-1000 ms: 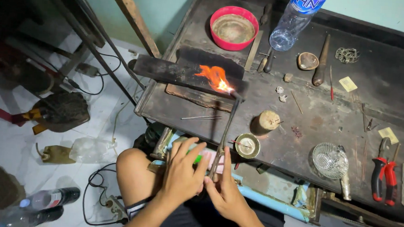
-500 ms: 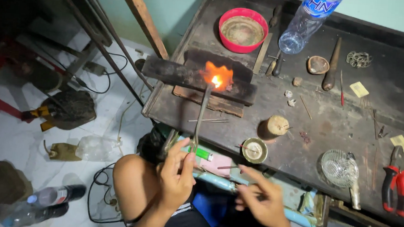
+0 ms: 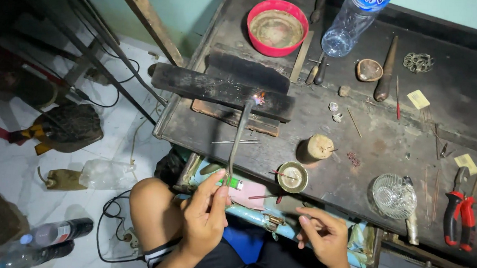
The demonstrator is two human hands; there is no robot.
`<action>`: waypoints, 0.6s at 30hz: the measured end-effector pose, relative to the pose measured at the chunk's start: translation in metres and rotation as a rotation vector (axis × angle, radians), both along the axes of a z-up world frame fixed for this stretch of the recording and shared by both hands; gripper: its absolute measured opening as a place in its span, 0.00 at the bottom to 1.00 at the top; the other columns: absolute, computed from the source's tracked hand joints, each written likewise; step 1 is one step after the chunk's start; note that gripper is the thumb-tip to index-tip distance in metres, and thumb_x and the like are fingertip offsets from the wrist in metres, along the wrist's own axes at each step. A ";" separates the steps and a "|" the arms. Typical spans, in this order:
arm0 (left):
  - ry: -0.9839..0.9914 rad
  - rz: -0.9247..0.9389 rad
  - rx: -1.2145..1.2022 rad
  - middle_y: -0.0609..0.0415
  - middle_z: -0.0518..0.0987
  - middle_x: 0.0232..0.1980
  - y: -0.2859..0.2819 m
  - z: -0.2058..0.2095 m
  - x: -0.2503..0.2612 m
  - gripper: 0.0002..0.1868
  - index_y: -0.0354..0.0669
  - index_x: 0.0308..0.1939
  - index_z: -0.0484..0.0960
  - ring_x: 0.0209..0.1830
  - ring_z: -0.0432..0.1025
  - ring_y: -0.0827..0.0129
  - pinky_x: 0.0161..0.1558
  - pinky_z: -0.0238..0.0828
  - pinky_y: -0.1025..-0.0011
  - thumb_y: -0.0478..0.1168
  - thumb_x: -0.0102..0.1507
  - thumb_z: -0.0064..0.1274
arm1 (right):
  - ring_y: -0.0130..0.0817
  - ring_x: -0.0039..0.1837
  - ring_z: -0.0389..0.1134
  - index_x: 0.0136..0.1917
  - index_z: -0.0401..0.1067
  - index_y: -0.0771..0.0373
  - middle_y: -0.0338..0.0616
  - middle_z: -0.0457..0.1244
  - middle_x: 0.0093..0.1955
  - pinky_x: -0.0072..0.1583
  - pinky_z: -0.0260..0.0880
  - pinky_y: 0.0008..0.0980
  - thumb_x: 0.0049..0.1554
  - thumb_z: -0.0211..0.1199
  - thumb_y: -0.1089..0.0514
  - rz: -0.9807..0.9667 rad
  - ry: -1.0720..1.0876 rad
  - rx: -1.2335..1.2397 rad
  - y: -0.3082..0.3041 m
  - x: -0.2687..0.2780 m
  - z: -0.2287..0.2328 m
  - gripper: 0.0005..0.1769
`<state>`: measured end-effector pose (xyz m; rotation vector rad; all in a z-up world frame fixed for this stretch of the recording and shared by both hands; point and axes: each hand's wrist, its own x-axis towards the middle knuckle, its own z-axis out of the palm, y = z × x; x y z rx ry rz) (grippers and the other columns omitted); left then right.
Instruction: The person is assembling small metal jewelry components and then using a blowtorch to solder them together on a workbench.
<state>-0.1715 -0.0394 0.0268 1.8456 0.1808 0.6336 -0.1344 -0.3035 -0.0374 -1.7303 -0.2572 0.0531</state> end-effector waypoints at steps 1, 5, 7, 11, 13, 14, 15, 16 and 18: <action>0.001 -0.002 0.002 0.58 0.81 0.27 0.000 -0.004 0.000 0.16 0.43 0.60 0.79 0.08 0.68 0.79 0.16 0.69 0.82 0.38 0.69 0.49 | 0.28 0.20 0.70 0.49 0.81 0.67 0.43 0.67 0.21 0.23 0.74 0.21 0.56 0.64 0.62 -0.002 0.001 0.002 0.000 0.000 -0.001 0.09; 0.025 -0.018 -0.193 0.48 0.78 0.29 0.000 -0.011 0.000 0.18 0.39 0.64 0.74 0.11 0.64 0.76 0.13 0.65 0.83 0.35 0.69 0.47 | 0.29 0.22 0.72 0.49 0.81 0.66 0.41 0.66 0.23 0.24 0.73 0.20 0.57 0.64 0.62 0.019 0.014 -0.001 -0.001 0.001 -0.002 0.09; 0.047 -0.032 -0.239 0.47 0.78 0.30 -0.002 -0.013 0.000 0.19 0.39 0.65 0.72 0.14 0.64 0.76 0.13 0.65 0.83 0.35 0.69 0.47 | 0.29 0.22 0.73 0.49 0.81 0.66 0.40 0.65 0.25 0.24 0.73 0.20 0.57 0.64 0.62 0.024 0.023 0.001 -0.001 0.002 0.000 0.09; -0.032 -0.093 -0.181 0.47 0.77 0.27 -0.005 -0.013 0.003 0.17 0.37 0.62 0.73 0.10 0.63 0.77 0.14 0.62 0.84 0.33 0.70 0.46 | 0.29 0.23 0.72 0.51 0.81 0.67 0.40 0.66 0.26 0.25 0.74 0.20 0.58 0.64 0.63 0.050 0.016 0.014 -0.001 0.003 0.000 0.10; -0.053 -0.116 -0.136 0.48 0.77 0.26 -0.007 -0.013 0.002 0.16 0.35 0.62 0.72 0.10 0.64 0.78 0.16 0.63 0.84 0.33 0.70 0.46 | 0.29 0.23 0.72 0.51 0.81 0.67 0.40 0.66 0.27 0.25 0.74 0.20 0.58 0.64 0.63 0.043 0.034 0.015 -0.003 0.001 -0.003 0.10; -0.019 -0.104 -0.167 0.49 0.76 0.26 -0.008 -0.013 0.002 0.16 0.37 0.62 0.73 0.10 0.64 0.77 0.15 0.62 0.83 0.33 0.70 0.46 | 0.29 0.23 0.72 0.52 0.81 0.67 0.40 0.68 0.27 0.26 0.74 0.20 0.58 0.63 0.63 0.049 0.036 0.010 -0.004 0.001 -0.004 0.10; 0.012 -0.088 -0.197 0.50 0.76 0.26 -0.008 -0.013 0.001 0.15 0.39 0.61 0.73 0.10 0.63 0.77 0.14 0.61 0.83 0.34 0.70 0.45 | 0.29 0.23 0.72 0.52 0.81 0.67 0.41 0.69 0.27 0.26 0.74 0.20 0.58 0.63 0.63 0.058 0.036 0.005 -0.005 0.001 -0.005 0.10; 0.015 -0.094 -0.197 0.50 0.76 0.26 -0.008 -0.016 0.000 0.15 0.39 0.61 0.73 0.10 0.63 0.77 0.14 0.61 0.83 0.34 0.70 0.45 | 0.29 0.23 0.72 0.52 0.81 0.67 0.41 0.69 0.27 0.26 0.74 0.20 0.58 0.63 0.63 0.052 0.039 0.005 -0.005 0.000 -0.004 0.10; -0.023 -0.093 -0.225 0.47 0.76 0.28 -0.006 -0.021 0.001 0.16 0.38 0.62 0.70 0.11 0.64 0.75 0.12 0.63 0.83 0.33 0.70 0.44 | 0.30 0.24 0.73 0.52 0.80 0.67 0.41 0.68 0.27 0.27 0.75 0.20 0.58 0.63 0.64 0.071 0.034 0.023 -0.004 0.001 -0.003 0.10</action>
